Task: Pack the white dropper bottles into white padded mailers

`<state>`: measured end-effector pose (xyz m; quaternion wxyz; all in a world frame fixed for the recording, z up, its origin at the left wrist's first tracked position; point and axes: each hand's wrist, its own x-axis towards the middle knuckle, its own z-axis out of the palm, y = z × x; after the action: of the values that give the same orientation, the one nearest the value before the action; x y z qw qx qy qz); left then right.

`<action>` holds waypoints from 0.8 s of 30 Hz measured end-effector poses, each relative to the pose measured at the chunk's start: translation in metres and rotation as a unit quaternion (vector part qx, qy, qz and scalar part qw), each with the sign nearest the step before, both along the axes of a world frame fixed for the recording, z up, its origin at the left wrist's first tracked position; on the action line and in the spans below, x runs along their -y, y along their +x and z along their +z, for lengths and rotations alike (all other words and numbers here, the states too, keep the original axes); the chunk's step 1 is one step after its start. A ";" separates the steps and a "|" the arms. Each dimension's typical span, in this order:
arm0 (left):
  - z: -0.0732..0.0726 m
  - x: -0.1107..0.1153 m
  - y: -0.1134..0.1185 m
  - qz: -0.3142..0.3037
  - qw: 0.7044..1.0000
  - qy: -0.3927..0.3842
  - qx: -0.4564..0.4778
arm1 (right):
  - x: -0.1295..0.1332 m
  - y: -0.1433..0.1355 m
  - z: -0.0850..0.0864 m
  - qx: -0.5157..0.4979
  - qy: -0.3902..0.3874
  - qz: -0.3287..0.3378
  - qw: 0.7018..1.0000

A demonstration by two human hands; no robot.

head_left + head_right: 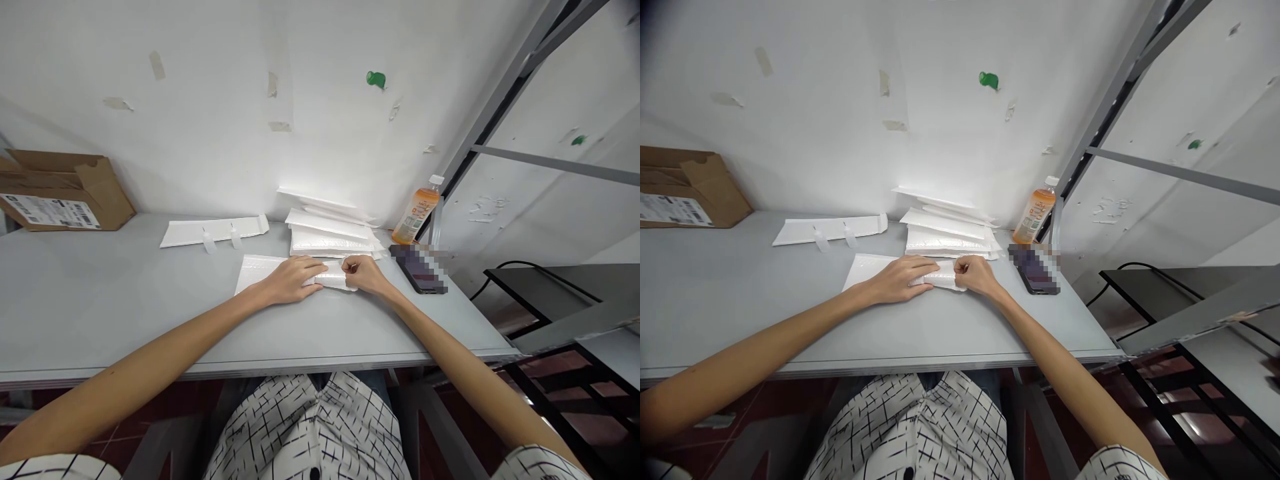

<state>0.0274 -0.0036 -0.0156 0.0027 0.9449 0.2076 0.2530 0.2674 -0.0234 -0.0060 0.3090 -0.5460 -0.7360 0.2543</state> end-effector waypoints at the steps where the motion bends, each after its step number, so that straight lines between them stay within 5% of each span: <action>1: 0.001 0.001 0.000 -0.001 1.000 0.001 0.001 | 0.001 0.000 0.001 0.014 0.006 -0.008 1.000; 9: 0.006 0.002 -0.002 0.004 1.000 -0.006 0.008 | -0.003 0.011 0.011 -0.078 -0.006 0.055 0.995; 16: 0.007 -0.003 -0.005 0.024 0.998 0.017 0.055 | 0.004 0.018 0.027 -0.127 0.014 -0.063 0.990; 21: 0.008 0.002 -0.004 0.024 0.998 0.036 0.049 | 0.006 0.018 0.029 -0.165 -0.131 0.033 0.977; 24: 0.011 0.004 -0.004 0.043 0.998 0.034 0.037 | 0.007 0.020 0.035 -0.249 -0.117 0.038 0.961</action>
<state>0.0233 -0.0075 -0.0042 -0.0327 0.9246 0.2394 0.2947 0.2871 -0.0301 0.0292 0.4066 -0.4698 -0.6211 0.4776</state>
